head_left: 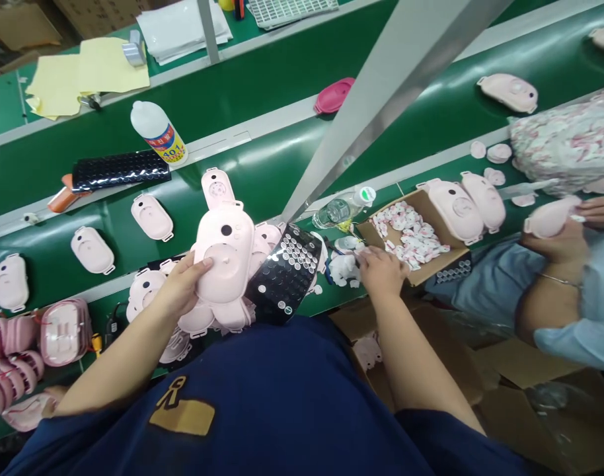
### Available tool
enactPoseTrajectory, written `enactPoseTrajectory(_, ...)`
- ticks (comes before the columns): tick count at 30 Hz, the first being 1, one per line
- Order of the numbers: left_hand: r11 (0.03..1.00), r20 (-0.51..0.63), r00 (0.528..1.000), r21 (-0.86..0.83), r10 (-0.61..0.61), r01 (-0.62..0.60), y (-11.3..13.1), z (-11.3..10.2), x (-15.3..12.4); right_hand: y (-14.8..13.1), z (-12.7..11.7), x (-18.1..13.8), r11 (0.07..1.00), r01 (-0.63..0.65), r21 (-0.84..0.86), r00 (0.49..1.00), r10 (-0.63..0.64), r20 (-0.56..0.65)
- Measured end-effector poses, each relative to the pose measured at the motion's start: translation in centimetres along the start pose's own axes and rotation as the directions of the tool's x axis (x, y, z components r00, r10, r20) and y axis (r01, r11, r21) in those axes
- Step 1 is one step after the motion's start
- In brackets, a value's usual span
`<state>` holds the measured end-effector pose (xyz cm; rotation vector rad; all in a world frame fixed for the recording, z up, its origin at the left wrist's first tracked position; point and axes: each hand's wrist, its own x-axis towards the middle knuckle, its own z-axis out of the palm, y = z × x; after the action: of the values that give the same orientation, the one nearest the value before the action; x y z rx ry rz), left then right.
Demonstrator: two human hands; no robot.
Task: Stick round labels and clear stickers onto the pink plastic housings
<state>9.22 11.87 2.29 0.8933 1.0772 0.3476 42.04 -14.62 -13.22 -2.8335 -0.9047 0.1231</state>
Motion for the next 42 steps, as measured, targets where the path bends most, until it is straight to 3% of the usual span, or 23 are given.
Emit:
enactPoseTrajectory(3,0.996,0.068,0.996,-0.067,-0.054,0.058,-0.5,0.7,-0.1,-3.1,-4.5,-1.3,0.995,0.054,0.084,0.993,-0.045,-0.111)
enactPoseTrajectory(5,0.992,0.112,0.992,-0.108,-0.054,0.066,-1.1,1.3,-0.2,-6.4,-8.4,-2.9,0.898,0.317,0.307,0.948,-0.297,-0.111)
enactPoseTrajectory(7,0.986,0.137,0.989,-0.153,-0.051,0.072,-1.6,2.1,-0.3,-10.6,-12.0,-4.5,0.69,0.527,0.496,0.839,-0.515,-0.175)
enactPoseTrajectory(9,0.978,0.169,0.985,-0.194,-0.04,0.073,-2.0,2.9,-0.5,-14.7,-14.4,-5.8,0.501,0.702,0.506,0.694,-0.641,-0.328)
enactPoseTrajectory(12,0.969,0.261,0.965,-0.234,-0.019,0.082,-2.3,3.7,-1.1,-19.0,-15.5,-6.1,0.419,0.836,0.355,0.546,-0.699,-0.461)
enactPoseTrajectory(14,0.964,0.294,0.956,-0.244,-0.027,0.102,-2.3,3.7,-1.5,-20.3,-15.2,-5.8,0.428,0.867,0.255,0.498,-0.739,-0.454)
enactPoseTrajectory(16,0.967,0.273,0.962,-0.238,-0.027,0.094,-2.4,3.4,-1.8,-20.9,-14.9,-5.8,0.475,0.86,0.189,0.508,-0.756,-0.412)
enactPoseTrajectory(19,0.977,0.226,0.974,-0.213,0.015,0.034,-2.8,3.1,-2.3,-21.6,-14.7,-6.5,0.567,0.811,0.144,0.58,-0.746,-0.328)
enactPoseTrajectory(23,0.972,0.257,0.964,-0.236,0.061,0.002,-2.9,3.4,-2.9,-22.4,-14.9,-7.1,0.596,0.753,0.28,0.643,-0.756,-0.119)
enactPoseTrajectory(26,0.965,0.251,0.967,-0.262,0.041,0.027,-2.9,3.4,-3.0,-22.2,-14.6,-6.2,0.571,0.719,0.397,0.634,-0.772,-0.038)
enactPoseTrajectory(29,0.962,0.254,0.967,-0.265,0.001,0.068,-2.8,3.1,-3.0,-21.8,-13.8,-5.4,0.554,0.714,0.428,0.644,-0.76,-0.09)
enactPoseTrajectory(34,0.958,0.246,0.969,-0.274,-0.009,0.079,-2.9,2.5,-2.7,-21.7,-12.6,-5.7,0.607,0.67,0.428,0.722,-0.666,-0.187)
enactPoseTrajectory(42,0.978,0.282,0.958,-0.207,0.049,0.011,-2.7,2.4,-2.8,-22.0,-12.4,-6.1,0.615,0.655,0.44,0.744,-0.626,-0.233)
